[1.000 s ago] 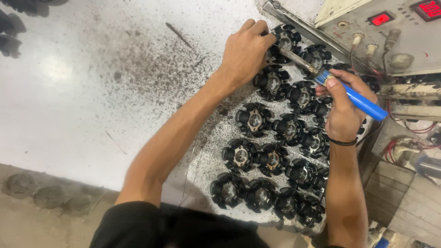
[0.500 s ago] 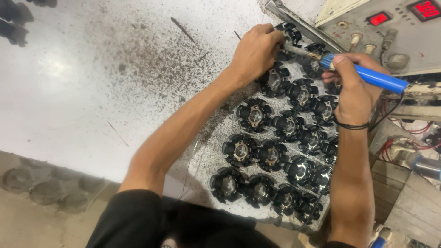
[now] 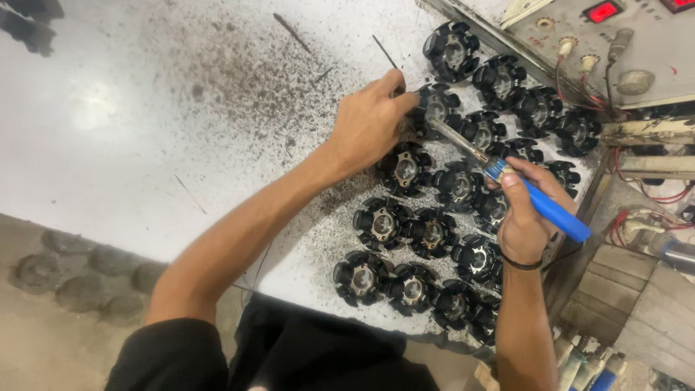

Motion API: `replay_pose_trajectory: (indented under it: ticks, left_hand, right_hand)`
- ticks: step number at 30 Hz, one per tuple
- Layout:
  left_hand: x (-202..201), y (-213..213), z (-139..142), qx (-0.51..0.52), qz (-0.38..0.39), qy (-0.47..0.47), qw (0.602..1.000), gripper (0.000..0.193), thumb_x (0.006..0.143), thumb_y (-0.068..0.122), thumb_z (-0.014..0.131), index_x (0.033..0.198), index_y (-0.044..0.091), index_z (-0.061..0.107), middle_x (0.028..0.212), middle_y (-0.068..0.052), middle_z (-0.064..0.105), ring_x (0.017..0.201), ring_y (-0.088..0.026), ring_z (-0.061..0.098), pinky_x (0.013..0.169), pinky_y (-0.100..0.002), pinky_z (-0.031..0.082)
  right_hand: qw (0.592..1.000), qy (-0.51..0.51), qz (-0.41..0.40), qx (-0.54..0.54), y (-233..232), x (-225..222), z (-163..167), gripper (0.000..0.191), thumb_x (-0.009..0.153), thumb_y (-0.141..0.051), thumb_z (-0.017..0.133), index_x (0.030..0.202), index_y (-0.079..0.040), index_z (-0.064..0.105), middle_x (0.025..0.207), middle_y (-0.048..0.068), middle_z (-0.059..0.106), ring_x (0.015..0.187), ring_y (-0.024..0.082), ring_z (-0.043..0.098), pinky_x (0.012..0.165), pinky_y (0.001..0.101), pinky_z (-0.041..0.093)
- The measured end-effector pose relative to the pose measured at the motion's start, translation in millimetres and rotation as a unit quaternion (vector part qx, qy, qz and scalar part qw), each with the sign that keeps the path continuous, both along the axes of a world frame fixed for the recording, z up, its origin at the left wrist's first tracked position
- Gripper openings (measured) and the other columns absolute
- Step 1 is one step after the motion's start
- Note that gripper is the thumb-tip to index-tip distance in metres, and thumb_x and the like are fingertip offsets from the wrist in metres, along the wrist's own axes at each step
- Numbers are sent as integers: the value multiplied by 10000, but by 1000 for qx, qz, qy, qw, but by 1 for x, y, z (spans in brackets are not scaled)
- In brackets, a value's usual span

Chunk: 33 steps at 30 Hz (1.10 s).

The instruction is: The person solders wire leads onto black rotor components at a workbench, holding each part with one hand while applying a soldering iron and solder wire with the other. They place finished rotors into a plastic tray and arrange additional rotors from the table into the tray before continuing to solder.

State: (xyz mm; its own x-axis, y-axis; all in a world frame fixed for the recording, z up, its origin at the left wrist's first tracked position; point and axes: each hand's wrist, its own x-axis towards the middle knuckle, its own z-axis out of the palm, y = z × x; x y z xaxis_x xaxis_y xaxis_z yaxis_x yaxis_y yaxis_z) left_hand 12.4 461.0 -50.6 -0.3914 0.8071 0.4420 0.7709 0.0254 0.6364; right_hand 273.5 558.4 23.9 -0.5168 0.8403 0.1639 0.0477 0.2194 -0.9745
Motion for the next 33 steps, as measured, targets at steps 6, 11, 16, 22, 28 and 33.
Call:
replay_pose_trajectory:
  ticks: [6,11,16,22,28,33]
  left_hand:
    - [1,-2,6,-10,-13,40,999,171,792,22,735,954,70,762,994,-60,656,917,-235,614,599,-382,549]
    - [3,1,3,8,-24,51,998,192,748,49,746,940,51,750,1012,-73,657,926,-247,615,624,-384,561]
    - [2,3,-1,-6,-15,46,999,195,756,36,742,949,56,757,986,-68,646,938,-248,611,649,-384,577]
    - [6,13,-10,12,-34,63,997,196,755,74,750,950,69,772,984,-72,654,944,-246,622,644,-380,580]
    - [14,26,-27,-8,-42,39,998,146,892,174,772,925,33,757,920,-84,671,845,-219,633,601,-375,562]
    - [7,15,-13,58,-33,-24,997,117,931,79,704,1033,34,740,932,-93,686,797,-196,634,610,-357,565]
  right_hand:
    - [999,-42,12,18,-5,-8,13,243,1023,-2,692,1222,135,669,1050,176,727,882,208,726,861,292,596]
    - [995,-97,26,19,-8,-21,39,238,1052,-35,676,1216,137,672,996,178,732,877,195,731,903,290,598]
    - [988,-148,41,34,-4,-33,58,215,1065,-55,679,1195,116,691,1038,164,726,897,201,728,863,291,599]
    - [992,-115,47,34,-2,-34,55,191,1068,-43,686,1183,109,689,1045,156,723,834,186,726,851,300,611]
    - [991,-112,64,40,2,-35,52,170,1087,-25,684,1194,107,692,986,154,725,827,170,713,848,285,597]
    - [993,-109,43,21,3,-32,52,168,1060,-27,698,1173,97,705,1014,142,719,850,186,709,805,283,593]
